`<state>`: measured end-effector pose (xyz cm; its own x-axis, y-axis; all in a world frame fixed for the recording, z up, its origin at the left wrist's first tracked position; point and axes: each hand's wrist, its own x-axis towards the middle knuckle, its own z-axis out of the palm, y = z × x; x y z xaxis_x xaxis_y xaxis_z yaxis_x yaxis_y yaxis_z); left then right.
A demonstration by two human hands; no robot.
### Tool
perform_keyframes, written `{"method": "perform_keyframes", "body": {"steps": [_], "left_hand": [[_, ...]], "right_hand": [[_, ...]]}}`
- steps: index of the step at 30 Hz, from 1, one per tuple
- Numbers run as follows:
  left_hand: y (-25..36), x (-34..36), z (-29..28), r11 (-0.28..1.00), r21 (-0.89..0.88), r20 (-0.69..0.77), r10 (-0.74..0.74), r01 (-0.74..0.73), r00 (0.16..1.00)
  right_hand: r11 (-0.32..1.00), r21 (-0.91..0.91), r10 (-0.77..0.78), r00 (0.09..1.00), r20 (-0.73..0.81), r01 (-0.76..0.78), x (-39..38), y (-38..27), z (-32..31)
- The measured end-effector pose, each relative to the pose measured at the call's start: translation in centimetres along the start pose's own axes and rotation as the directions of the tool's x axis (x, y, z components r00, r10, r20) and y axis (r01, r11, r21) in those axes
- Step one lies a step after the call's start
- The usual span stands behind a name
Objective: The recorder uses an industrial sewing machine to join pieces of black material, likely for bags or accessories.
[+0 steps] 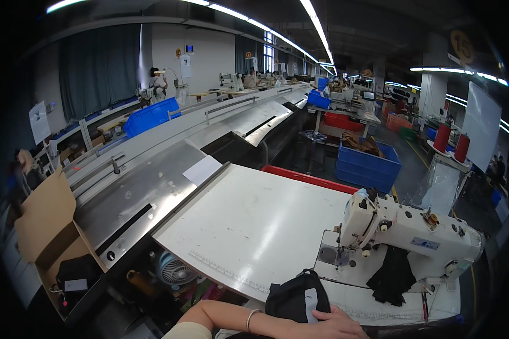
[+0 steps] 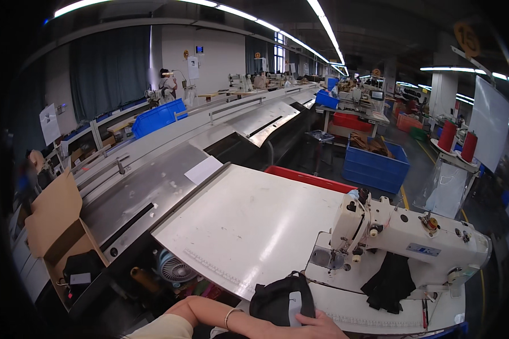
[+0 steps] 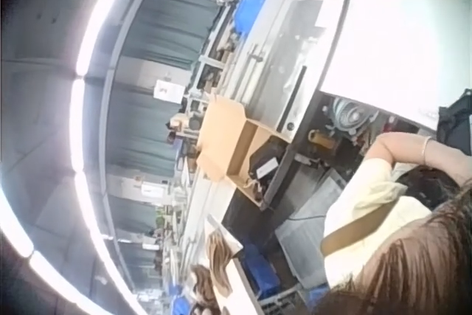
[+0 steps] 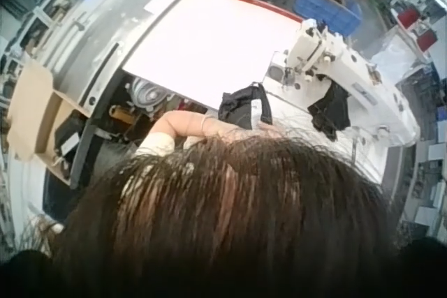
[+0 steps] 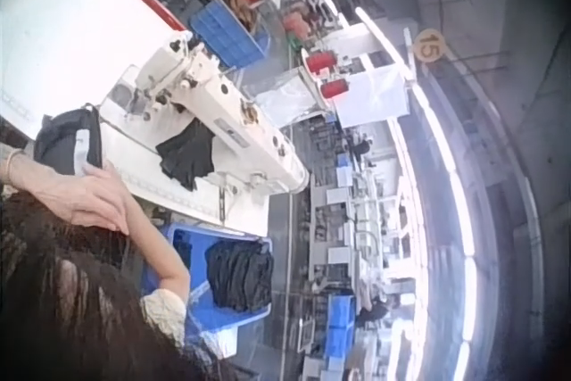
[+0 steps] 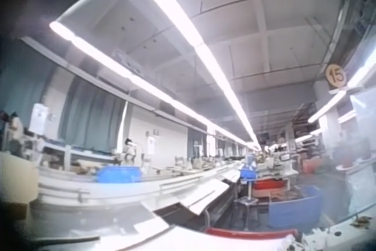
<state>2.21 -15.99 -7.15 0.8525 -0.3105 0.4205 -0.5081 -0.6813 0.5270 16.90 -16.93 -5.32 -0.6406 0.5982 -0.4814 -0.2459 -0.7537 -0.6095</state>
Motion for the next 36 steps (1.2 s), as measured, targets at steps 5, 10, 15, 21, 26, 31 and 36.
{"method": "perform_keyframes", "body": {"steps": [5,10,15,21,26,31,36], "left_hand": [[10.8,0.2,-11.5,0.599,-0.768,-0.447,-0.246,-0.228,0.86],[11.7,0.6,-11.0,0.606,-0.777,-0.385,-0.243,-0.17,0.89],[12.0,0.5,-10.7,0.607,-0.786,-0.329,-0.249,-0.118,0.911],[12.1,0.5,-10.9,0.609,-0.791,-0.259,-0.252,-0.055,0.933],[12.8,0.8,-11.6,0.612,-0.791,-0.189,-0.25,0.004,0.95],[11.3,2.7,-12.2,0.537,-0.842,-0.043,-0.152,0.046,0.988],[9.3,4.0,-13.6,0.542,-0.836,-0.197,-0.443,0.086,0.875]], "right_hand": [[0.926,-0.138,-0.378,0.877,-0.296,0.352,-1.9,1.0,7.0],[0.942,0.046,-0.304,0.906,-0.295,0.331,-2.4,2.2,5.7],[0.923,0.115,-0.337,0.916,-0.219,0.367,-2.9,3.0,7.5],[0.956,0.093,-0.213,0.875,-0.435,0.278,-4.6,1.0,10.6],[0.945,-0.037,-0.307,0.842,-0.444,0.325,-5.0,1.2,10.8],[0.907,-0.112,-0.394,0.727,-0.563,0.405,-7.8,2.8,9.0],[0.637,-0.027,-0.548,0.427,-0.719,0.771,-17.9,7.7,7.4]]}}
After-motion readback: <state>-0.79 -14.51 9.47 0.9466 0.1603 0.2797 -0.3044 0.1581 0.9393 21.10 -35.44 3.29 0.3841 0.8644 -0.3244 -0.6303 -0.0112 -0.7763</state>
